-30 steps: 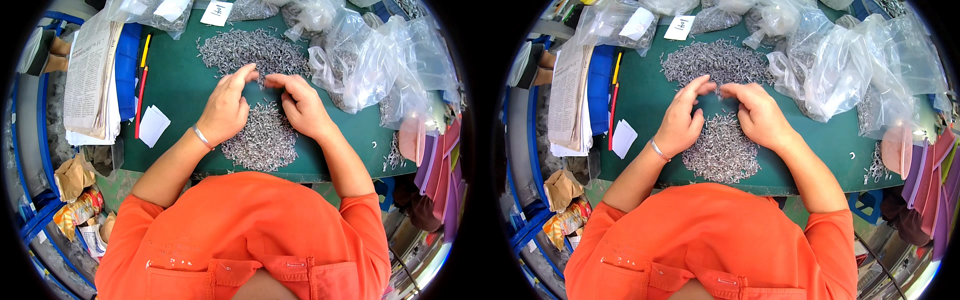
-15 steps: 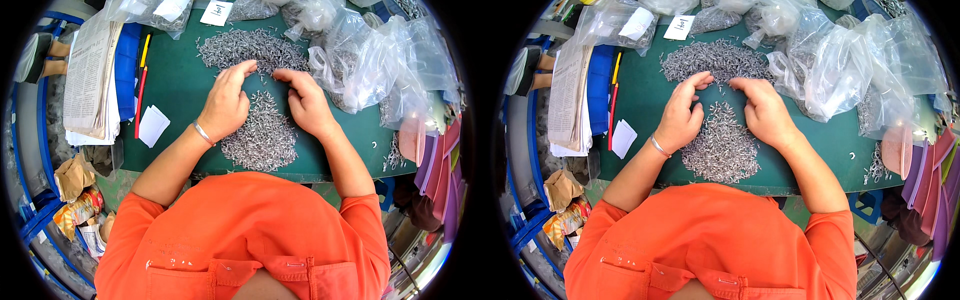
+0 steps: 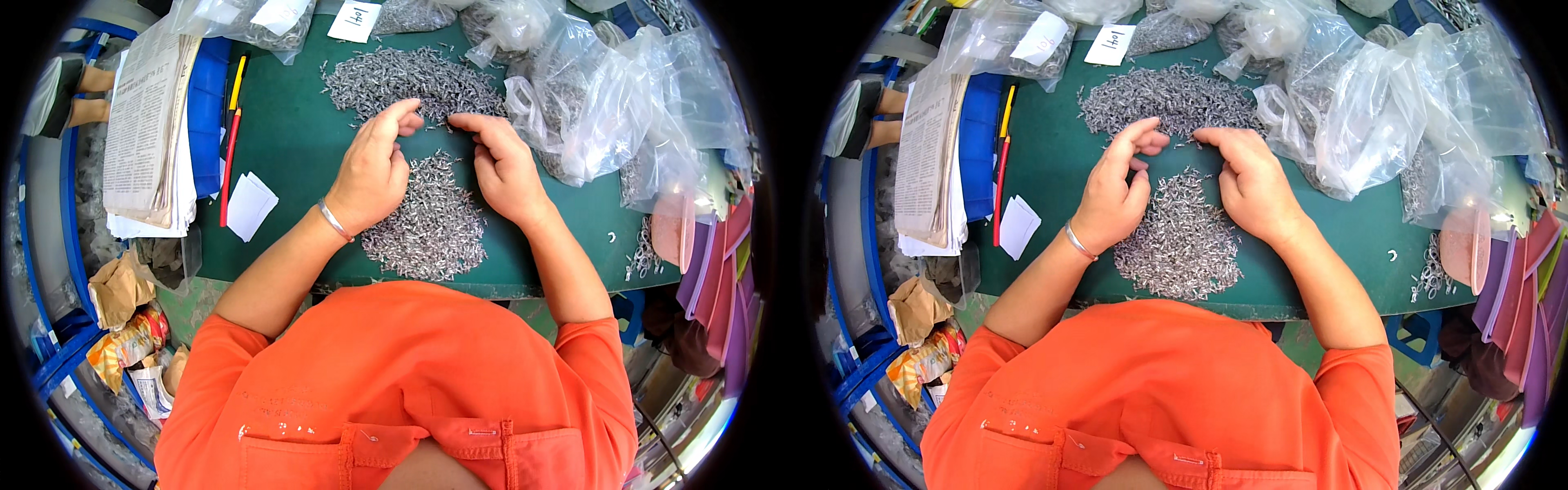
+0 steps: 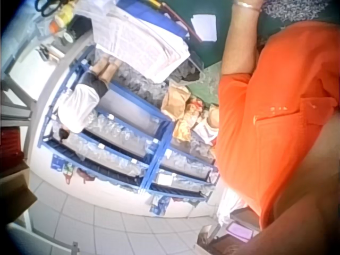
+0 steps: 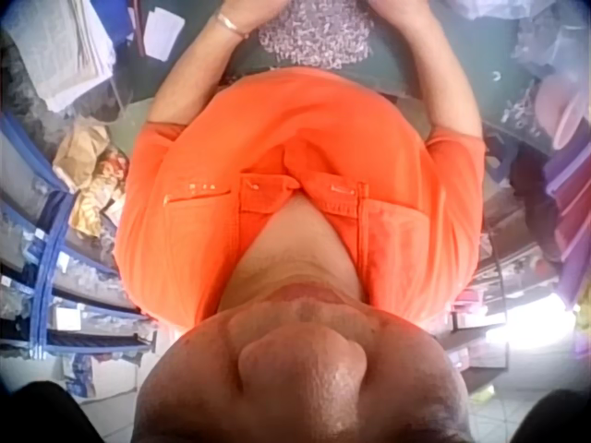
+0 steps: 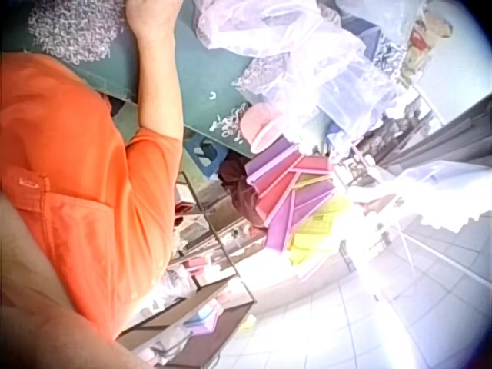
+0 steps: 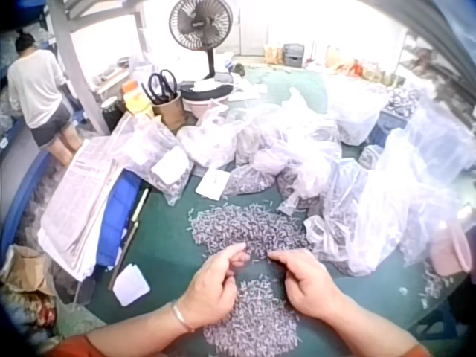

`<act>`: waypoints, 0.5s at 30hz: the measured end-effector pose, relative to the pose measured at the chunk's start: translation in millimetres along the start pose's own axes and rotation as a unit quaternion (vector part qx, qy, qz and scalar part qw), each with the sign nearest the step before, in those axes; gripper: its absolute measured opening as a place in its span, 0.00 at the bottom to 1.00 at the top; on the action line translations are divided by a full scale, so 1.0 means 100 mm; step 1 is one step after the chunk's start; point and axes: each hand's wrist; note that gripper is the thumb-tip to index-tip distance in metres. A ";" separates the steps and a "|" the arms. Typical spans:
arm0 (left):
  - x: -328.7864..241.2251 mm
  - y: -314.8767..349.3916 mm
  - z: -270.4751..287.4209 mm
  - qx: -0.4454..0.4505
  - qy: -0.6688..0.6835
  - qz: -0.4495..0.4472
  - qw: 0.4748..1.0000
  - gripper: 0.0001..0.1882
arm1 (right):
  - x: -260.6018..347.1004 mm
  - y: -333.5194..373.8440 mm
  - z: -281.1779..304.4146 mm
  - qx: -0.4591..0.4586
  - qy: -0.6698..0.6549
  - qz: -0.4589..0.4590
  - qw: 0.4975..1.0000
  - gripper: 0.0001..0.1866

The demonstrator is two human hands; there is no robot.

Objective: The person sorts small metal screws on a workstation table by hand, picking them up individually or in small groups and moving them from a large pile into a smaller separate pile.

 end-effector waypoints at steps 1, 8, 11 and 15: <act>0.01 -0.01 0.01 0.011 -0.006 -0.003 1.000 0.34 | 0.01 -0.01 0.00 0.033 -0.027 -0.009 0.999 0.26; 0.00 -0.03 -0.01 0.007 -0.069 -0.064 0.996 0.34 | 0.03 -0.07 -0.05 0.022 0.006 0.068 0.997 0.28; -0.01 -0.02 0.01 0.016 -0.046 -0.033 0.998 0.33 | 0.09 -0.06 0.00 0.121 -0.090 0.006 0.989 0.27; -0.05 -0.06 0.04 0.003 -0.032 0.018 0.999 0.33 | -0.02 -0.06 0.00 -0.036 0.056 0.052 0.996 0.27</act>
Point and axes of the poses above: each hand's wrist, its own y-axis away from the middle knuckle, its own z-axis out of the back of the hand, x = y × z, and after that the axes turned 11 degrees about -x, right-handed
